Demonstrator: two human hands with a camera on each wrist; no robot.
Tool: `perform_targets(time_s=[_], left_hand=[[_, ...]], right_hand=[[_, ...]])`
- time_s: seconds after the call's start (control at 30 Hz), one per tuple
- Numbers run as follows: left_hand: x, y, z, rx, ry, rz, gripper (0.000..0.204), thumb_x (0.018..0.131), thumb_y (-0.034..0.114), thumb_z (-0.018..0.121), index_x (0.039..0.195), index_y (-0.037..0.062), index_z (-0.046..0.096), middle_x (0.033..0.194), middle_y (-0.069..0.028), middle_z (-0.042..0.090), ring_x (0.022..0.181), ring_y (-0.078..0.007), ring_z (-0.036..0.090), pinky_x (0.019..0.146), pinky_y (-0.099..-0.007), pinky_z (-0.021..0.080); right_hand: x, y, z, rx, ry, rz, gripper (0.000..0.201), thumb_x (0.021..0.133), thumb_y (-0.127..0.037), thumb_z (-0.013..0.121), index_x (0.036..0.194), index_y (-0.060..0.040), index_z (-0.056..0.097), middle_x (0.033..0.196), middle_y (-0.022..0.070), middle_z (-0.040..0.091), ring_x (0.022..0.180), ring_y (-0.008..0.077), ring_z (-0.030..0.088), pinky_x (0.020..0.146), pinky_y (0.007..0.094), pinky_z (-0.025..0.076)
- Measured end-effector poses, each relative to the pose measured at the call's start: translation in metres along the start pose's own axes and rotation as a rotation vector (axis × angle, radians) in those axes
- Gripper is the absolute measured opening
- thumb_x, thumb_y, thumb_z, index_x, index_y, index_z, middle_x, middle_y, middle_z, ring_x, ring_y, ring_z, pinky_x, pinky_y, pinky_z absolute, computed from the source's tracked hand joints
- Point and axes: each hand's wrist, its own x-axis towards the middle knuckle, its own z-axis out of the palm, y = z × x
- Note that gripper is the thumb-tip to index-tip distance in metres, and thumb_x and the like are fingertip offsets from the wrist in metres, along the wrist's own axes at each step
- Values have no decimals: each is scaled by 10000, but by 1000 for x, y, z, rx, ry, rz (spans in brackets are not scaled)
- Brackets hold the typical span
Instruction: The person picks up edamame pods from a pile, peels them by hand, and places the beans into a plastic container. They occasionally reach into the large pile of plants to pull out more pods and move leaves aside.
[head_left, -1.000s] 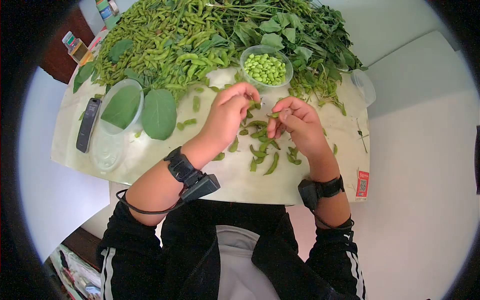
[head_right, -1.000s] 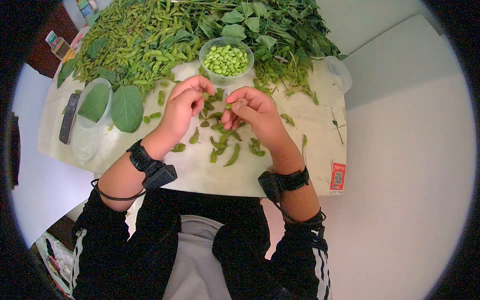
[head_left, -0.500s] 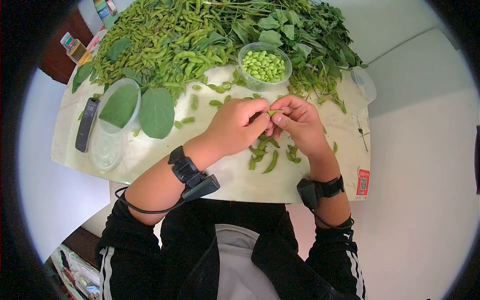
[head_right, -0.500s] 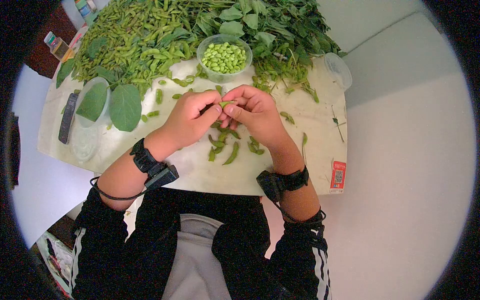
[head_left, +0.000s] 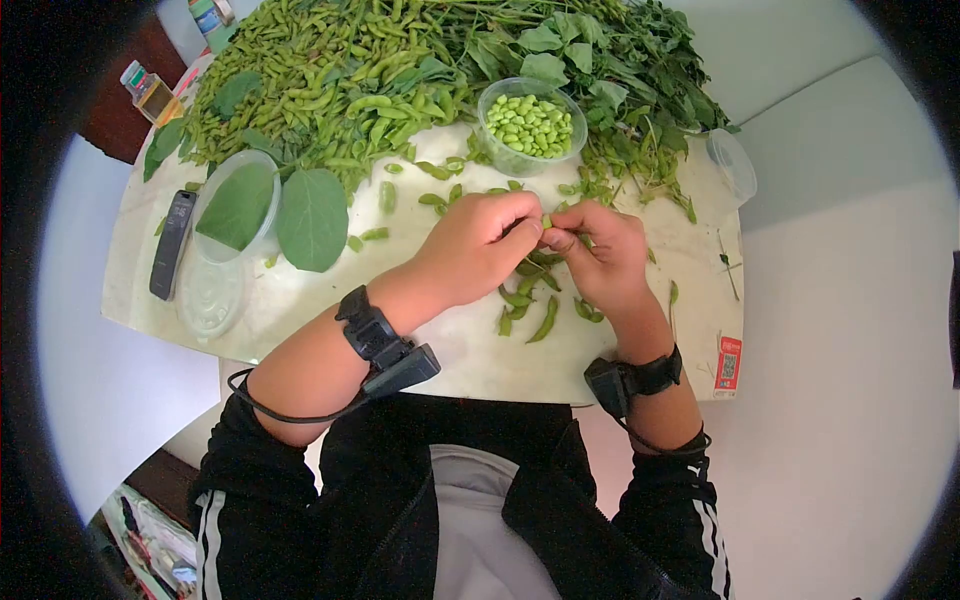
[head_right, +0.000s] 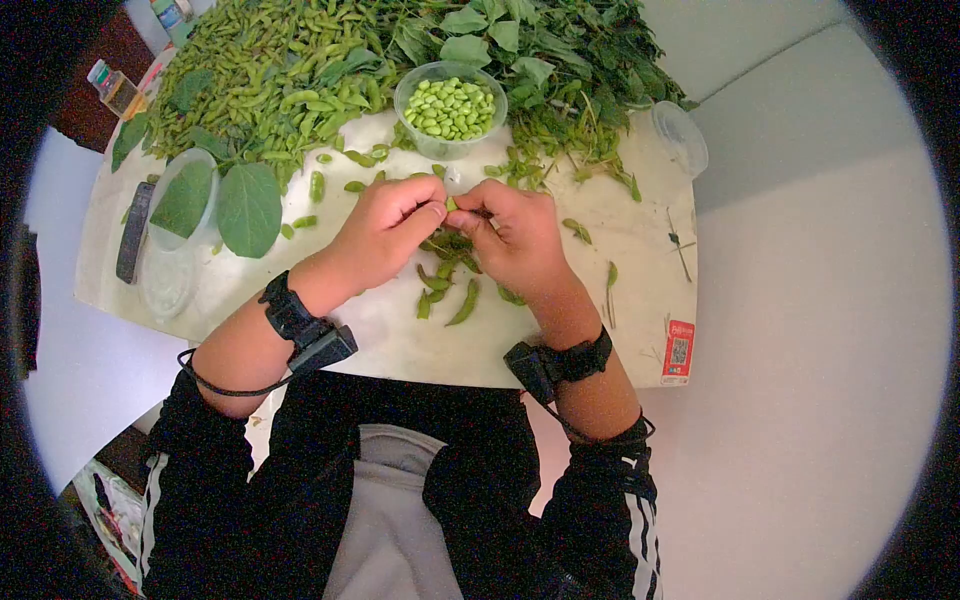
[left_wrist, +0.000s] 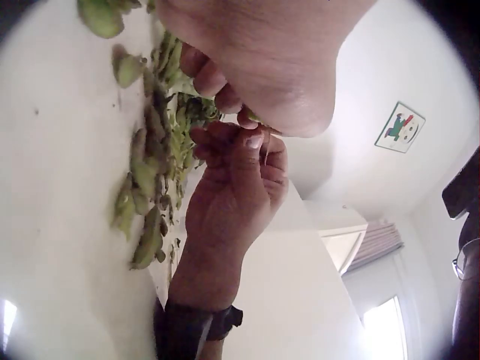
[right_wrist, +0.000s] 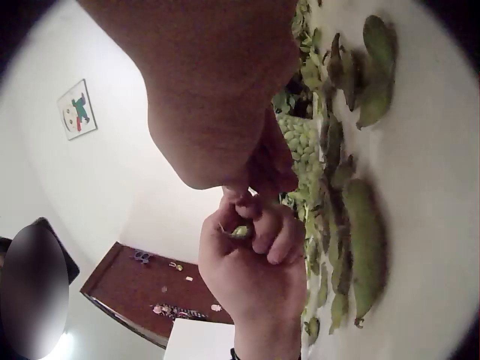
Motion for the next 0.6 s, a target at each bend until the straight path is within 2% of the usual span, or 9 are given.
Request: perform_targets(time_s=[0.13, 0.2, 0.23, 0.3, 0.33, 0.4, 0.5, 0.6], left_hand=[[0, -1, -1, -15, -35, -20, 211, 902, 156, 510, 759, 3, 491, 599, -48, 417, 575, -110, 384, 524, -284, 329], [1, -4, 0, -41, -61, 29, 236, 931, 188, 492, 785, 2, 497, 635, -40, 457, 611, -109, 410, 560, -279, 355], [1, -5, 2, -42, -63, 28, 236, 931, 188, 492, 785, 2, 497, 635, -40, 457, 611, -109, 410, 560, -279, 355], [3, -6, 4, -198, -67, -1, 250, 940, 218, 480, 828, 9, 560, 708, -129, 598, 646, -228, 558, 609, -338, 427], [3, -8, 4, -197, -69, 2, 250, 940, 218, 480, 828, 9, 560, 708, -129, 598, 646, -228, 558, 609, -338, 427], [4, -11, 5, -106, -42, 1, 245, 947, 204, 472, 836, 4, 560, 738, -99, 632, 659, -211, 574, 620, -322, 439], [2, -8, 5, -170, -27, 6, 231, 943, 193, 485, 836, 3, 562, 749, -95, 642, 651, -199, 576, 611, -319, 437], [2, -2, 3, -94, -33, 32, 235, 940, 204, 509, 837, 0, 559, 718, -87, 629, 605, -181, 554, 571, -314, 423]], right_hand=[[-2, 4, 3, 46, 8, -26, 73, 803, -31, 689, 801, -11, 619, 701, 91, 668, 607, 151, 641, 572, 258, 497], [-5, 5, 6, 242, 7, 60, 60, 840, -17, 657, 811, 6, 611, 701, 68, 665, 627, 115, 628, 579, 243, 497], [-5, 5, 6, 241, 9, 63, 60, 840, -17, 657, 811, 6, 611, 701, 68, 665, 627, 115, 628, 579, 243, 497], [-6, 6, 8, 497, 8, 217, 39, 886, -10, 606, 859, 17, 602, 741, 57, 659, 673, 96, 619, 598, 236, 504], [-4, 5, 7, 496, 11, 215, 39, 886, -10, 606, 859, 17, 602, 741, 57, 659, 673, 96, 619, 598, 236, 504], [-2, 2, 7, 616, -21, 336, 30, 911, -8, 568, 923, 15, 582, 774, 67, 653, 673, 102, 611, 599, 236, 503], [0, 6, 5, 753, -61, 319, 41, 919, -4, 550, 954, 11, 565, 777, 67, 649, 663, 97, 600, 582, 232, 493], [0, 12, 5, 740, -72, 309, 38, 927, -14, 539, 954, 7, 555, 767, 61, 639, 643, 95, 588, 571, 228, 481]])
